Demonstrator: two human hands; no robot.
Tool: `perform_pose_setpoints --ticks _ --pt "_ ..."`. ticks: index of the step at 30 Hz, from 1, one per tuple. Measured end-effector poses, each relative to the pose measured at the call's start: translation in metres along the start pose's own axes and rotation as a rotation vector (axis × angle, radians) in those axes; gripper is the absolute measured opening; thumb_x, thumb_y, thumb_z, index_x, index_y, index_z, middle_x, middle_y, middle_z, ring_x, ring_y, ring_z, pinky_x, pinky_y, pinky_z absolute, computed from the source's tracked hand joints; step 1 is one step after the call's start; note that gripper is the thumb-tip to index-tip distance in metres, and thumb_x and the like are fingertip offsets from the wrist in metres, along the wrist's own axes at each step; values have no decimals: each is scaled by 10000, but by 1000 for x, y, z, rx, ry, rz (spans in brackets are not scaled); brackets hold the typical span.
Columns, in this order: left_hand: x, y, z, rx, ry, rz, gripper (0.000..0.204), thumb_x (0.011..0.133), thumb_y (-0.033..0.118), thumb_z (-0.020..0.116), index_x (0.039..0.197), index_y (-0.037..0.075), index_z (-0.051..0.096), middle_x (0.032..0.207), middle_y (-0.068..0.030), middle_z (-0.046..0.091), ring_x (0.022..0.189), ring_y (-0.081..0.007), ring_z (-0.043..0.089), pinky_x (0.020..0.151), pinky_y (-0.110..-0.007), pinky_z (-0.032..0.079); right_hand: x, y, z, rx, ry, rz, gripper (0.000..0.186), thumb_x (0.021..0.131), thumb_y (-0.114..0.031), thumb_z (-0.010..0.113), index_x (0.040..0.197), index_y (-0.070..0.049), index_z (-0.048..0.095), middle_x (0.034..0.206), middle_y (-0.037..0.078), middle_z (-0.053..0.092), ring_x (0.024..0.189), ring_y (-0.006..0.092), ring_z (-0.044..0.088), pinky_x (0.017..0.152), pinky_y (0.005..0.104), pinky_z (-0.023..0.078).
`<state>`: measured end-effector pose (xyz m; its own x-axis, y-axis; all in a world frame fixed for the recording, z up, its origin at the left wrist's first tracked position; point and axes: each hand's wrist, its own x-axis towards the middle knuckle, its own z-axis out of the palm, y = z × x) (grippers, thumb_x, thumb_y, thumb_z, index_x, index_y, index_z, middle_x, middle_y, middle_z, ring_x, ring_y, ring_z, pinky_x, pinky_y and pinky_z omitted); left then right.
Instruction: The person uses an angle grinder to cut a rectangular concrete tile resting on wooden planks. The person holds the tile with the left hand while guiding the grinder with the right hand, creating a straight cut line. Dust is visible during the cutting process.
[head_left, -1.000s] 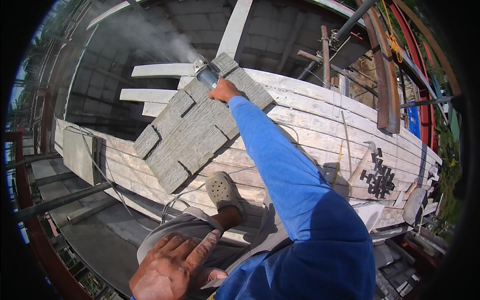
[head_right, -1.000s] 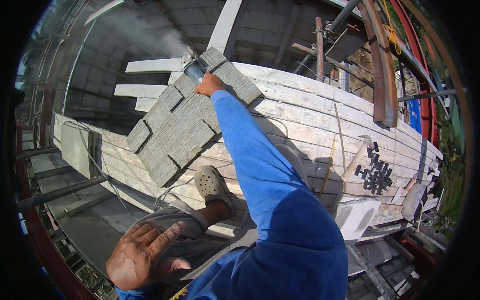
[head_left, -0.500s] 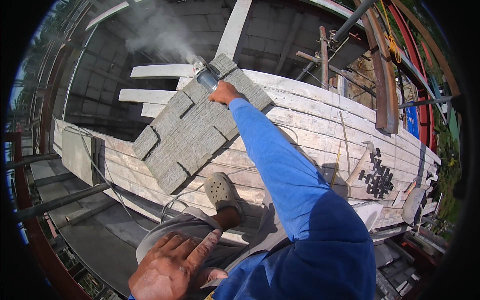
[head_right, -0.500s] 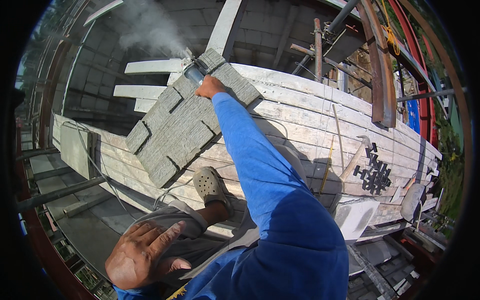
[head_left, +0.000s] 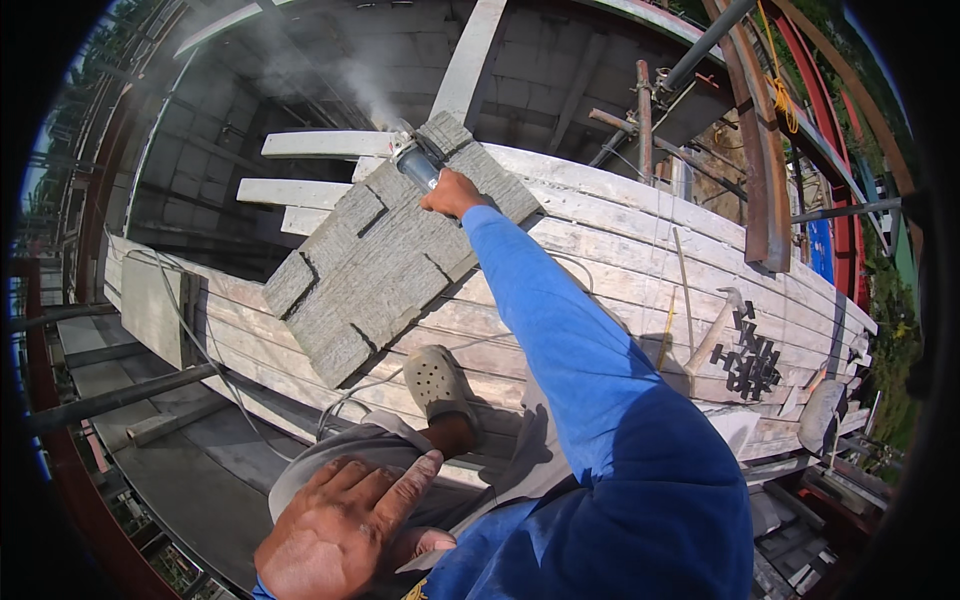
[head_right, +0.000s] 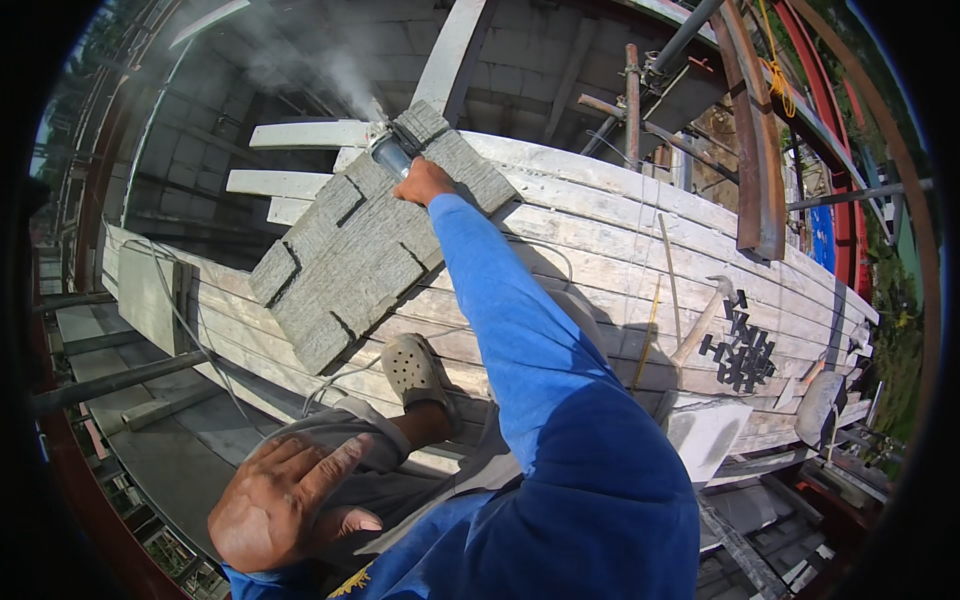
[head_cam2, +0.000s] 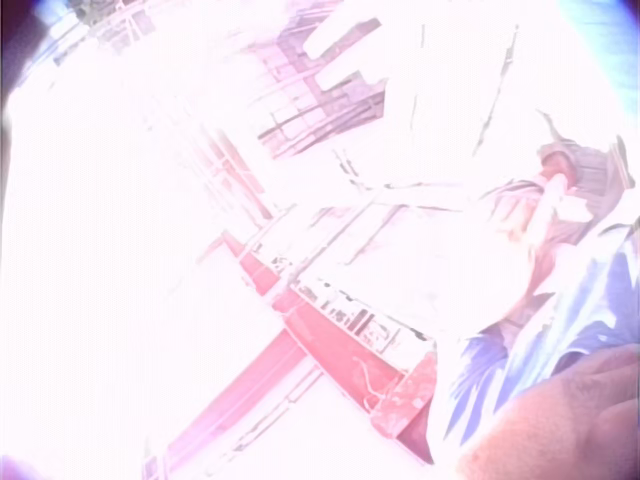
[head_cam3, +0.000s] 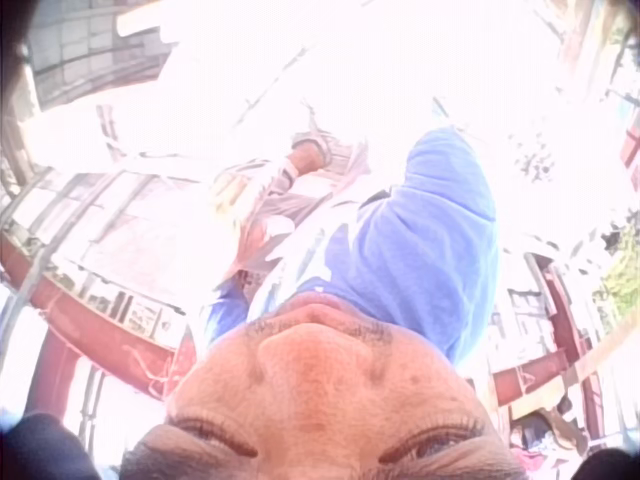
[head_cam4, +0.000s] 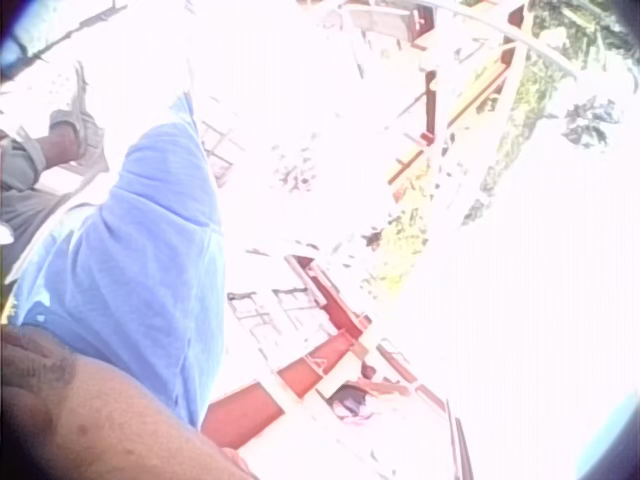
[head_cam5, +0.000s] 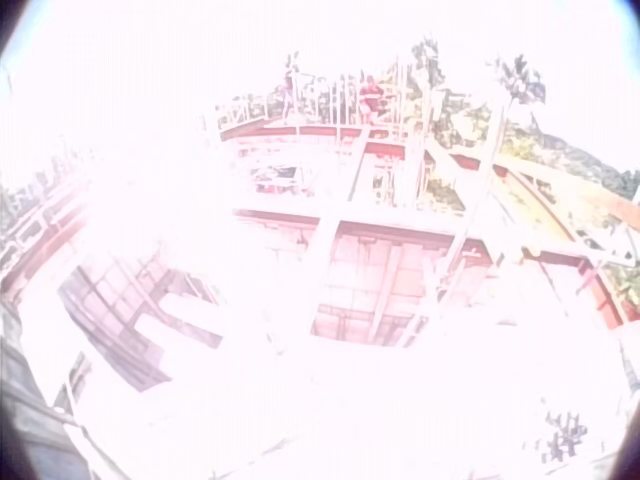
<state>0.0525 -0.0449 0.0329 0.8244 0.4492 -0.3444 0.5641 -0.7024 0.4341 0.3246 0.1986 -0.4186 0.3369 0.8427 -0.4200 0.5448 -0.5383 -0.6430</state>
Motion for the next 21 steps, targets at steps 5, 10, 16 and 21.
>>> perform_pose_setpoints --ticks 5,10,16,21 --pt "-2 -1 7 4 30 -4 828 878 590 820 1479 43 662 935 -159 739 916 -362 748 876 -486 600 -4 3 -2 4 -22 -8 772 764 -365 921 1394 6 673 1386 249 729 1288 388 718 1110 453 574" --pt "6 2 -10 -19 -32 15 831 876 605 811 1470 42 669 937 -158 742 910 -359 748 872 -483 600 -1 7 -1 -7 -15 -6 775 759 -364 924 1389 14 677 1376 253 733 1281 390 721 1105 454 576" --pt "-1 4 7 43 60 4 820 876 607 806 1452 38 679 922 -149 733 888 -351 737 856 -482 598 2 3 -1 -5 -37 -9 781 766 -373 927 1394 16 674 1386 253 728 1279 389 722 1107 452 575" --pt "2 3 1 -9 9 8 797 879 603 801 1427 35 694 922 -145 736 889 -349 736 848 -483 597 -3 0 -5 0 -54 15 790 765 -373 927 1403 14 667 1389 253 725 1283 394 717 1108 454 573"
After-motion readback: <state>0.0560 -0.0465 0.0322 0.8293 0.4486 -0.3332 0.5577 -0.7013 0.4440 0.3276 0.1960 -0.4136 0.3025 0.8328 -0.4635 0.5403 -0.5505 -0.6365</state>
